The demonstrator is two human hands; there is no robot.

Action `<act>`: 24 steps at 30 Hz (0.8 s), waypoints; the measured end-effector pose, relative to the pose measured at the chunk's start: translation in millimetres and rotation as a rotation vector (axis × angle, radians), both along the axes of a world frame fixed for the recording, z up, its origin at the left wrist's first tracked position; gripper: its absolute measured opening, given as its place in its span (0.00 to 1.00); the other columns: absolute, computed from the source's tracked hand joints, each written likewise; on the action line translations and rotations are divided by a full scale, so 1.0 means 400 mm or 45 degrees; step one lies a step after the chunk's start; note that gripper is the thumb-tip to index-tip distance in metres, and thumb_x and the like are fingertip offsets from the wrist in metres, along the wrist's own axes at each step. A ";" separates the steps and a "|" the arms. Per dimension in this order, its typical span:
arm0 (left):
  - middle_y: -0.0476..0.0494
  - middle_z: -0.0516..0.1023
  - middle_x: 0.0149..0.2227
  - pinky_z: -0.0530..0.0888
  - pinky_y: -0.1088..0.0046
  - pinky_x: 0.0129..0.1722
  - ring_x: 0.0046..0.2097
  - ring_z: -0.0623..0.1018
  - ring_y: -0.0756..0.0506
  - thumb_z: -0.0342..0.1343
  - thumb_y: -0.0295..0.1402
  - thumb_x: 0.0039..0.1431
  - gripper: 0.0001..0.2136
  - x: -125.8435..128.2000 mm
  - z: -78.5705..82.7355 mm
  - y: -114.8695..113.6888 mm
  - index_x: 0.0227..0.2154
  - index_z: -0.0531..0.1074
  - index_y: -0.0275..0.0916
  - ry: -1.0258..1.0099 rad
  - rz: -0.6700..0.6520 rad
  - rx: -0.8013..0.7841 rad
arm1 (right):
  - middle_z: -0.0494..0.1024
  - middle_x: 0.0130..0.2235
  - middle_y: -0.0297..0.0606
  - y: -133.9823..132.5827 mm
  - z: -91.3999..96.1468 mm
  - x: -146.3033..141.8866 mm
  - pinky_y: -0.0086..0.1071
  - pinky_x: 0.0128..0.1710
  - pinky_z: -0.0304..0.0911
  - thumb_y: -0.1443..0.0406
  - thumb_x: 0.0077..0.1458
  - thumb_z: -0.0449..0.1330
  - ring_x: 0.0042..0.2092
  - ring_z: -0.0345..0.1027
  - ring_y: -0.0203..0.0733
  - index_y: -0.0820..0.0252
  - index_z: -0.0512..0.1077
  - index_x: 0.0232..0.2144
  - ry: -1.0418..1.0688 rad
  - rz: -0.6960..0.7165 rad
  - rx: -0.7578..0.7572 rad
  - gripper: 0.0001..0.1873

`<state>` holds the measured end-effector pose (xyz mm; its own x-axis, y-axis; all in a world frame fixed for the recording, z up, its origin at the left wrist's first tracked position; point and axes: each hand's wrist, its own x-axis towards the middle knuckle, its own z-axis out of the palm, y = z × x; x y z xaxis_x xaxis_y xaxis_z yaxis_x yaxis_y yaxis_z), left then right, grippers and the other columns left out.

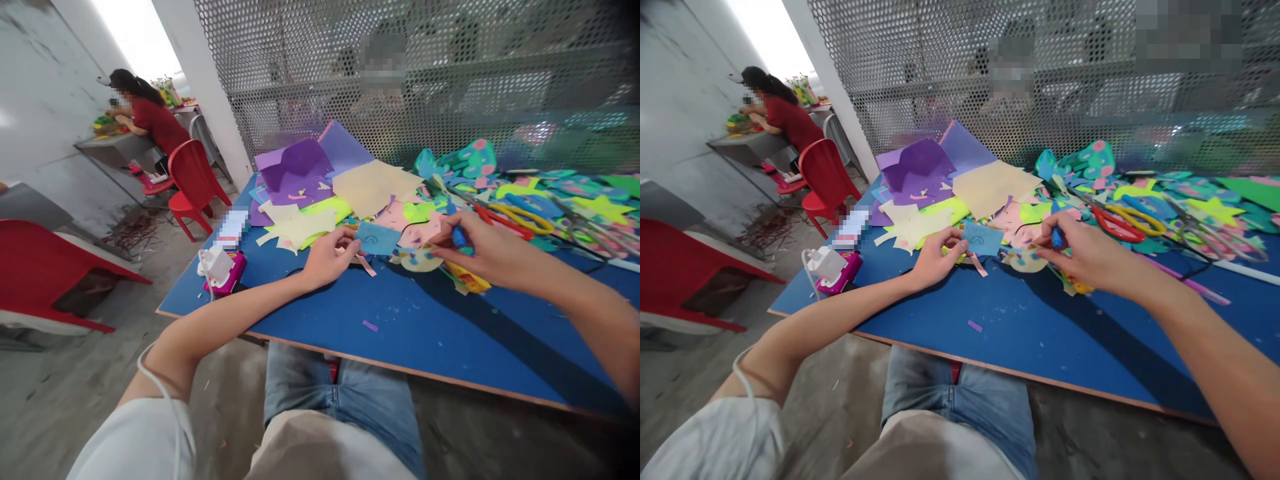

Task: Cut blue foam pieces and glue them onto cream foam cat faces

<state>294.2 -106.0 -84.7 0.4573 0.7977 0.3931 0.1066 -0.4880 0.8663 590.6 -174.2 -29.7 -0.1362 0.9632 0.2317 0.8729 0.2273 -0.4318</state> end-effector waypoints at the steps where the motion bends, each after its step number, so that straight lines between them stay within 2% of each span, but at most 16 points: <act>1: 0.48 0.82 0.33 0.75 0.73 0.40 0.40 0.86 0.45 0.55 0.39 0.68 0.08 0.000 -0.001 0.000 0.38 0.70 0.39 0.011 0.002 0.002 | 0.82 0.41 0.48 0.001 0.010 0.006 0.44 0.39 0.70 0.40 0.57 0.57 0.41 0.78 0.53 0.51 0.61 0.39 -0.022 0.011 -0.014 0.24; 6: 0.47 0.84 0.36 0.76 0.73 0.41 0.41 0.86 0.45 0.54 0.40 0.68 0.09 0.000 -0.005 0.000 0.40 0.71 0.39 0.036 -0.012 0.026 | 0.82 0.40 0.43 -0.029 0.024 0.032 0.44 0.42 0.69 0.40 0.57 0.58 0.41 0.77 0.51 0.49 0.63 0.38 -0.069 -0.020 0.034 0.23; 10: 0.48 0.84 0.35 0.75 0.72 0.40 0.41 0.86 0.46 0.54 0.39 0.68 0.08 -0.002 -0.008 0.000 0.41 0.71 0.39 0.085 -0.005 0.068 | 0.81 0.38 0.43 -0.077 0.014 0.037 0.45 0.38 0.69 0.41 0.55 0.59 0.37 0.77 0.52 0.48 0.65 0.37 -0.087 -0.152 0.042 0.21; 13: 0.48 0.84 0.34 0.75 0.72 0.40 0.39 0.85 0.47 0.54 0.39 0.69 0.08 -0.005 -0.008 0.002 0.41 0.72 0.39 0.129 -0.099 0.087 | 0.82 0.37 0.42 -0.103 -0.003 0.033 0.44 0.34 0.69 0.45 0.54 0.61 0.34 0.77 0.53 0.46 0.64 0.38 -0.042 -0.253 0.033 0.18; 16: 0.44 0.84 0.39 0.77 0.71 0.43 0.41 0.83 0.46 0.55 0.41 0.68 0.10 -0.005 -0.006 0.004 0.39 0.74 0.39 0.161 -0.358 0.187 | 0.83 0.39 0.41 -0.106 -0.026 0.019 0.43 0.34 0.70 0.48 0.55 0.61 0.37 0.79 0.54 0.46 0.62 0.38 0.002 -0.213 0.054 0.16; 19: 0.37 0.81 0.53 0.78 0.69 0.46 0.50 0.81 0.44 0.56 0.42 0.68 0.12 0.001 -0.009 0.000 0.40 0.77 0.39 0.194 -0.554 0.314 | 0.84 0.39 0.41 -0.090 -0.044 -0.011 0.43 0.35 0.70 0.52 0.57 0.60 0.38 0.80 0.54 0.47 0.61 0.37 -0.009 -0.132 0.124 0.13; 21: 0.36 0.78 0.57 0.78 0.68 0.48 0.53 0.80 0.43 0.57 0.42 0.68 0.12 0.007 -0.014 -0.002 0.41 0.78 0.39 0.216 -0.557 0.322 | 0.83 0.39 0.41 -0.078 -0.048 -0.040 0.42 0.36 0.71 0.53 0.58 0.60 0.39 0.81 0.53 0.48 0.61 0.37 0.004 -0.068 0.184 0.12; 24: 0.38 0.84 0.46 0.78 0.69 0.47 0.44 0.82 0.46 0.57 0.41 0.68 0.12 0.012 -0.020 -0.002 0.41 0.79 0.38 0.242 -0.478 0.267 | 0.84 0.40 0.42 -0.065 -0.047 -0.078 0.42 0.36 0.73 0.54 0.58 0.59 0.41 0.82 0.54 0.48 0.61 0.37 0.032 -0.013 0.230 0.11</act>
<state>298.9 -106.7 -92.6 0.7786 0.4756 0.4093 0.0365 -0.6855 0.7271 559.3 -200.3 -48.7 -0.1186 0.9068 0.4045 0.8651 0.2943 -0.4062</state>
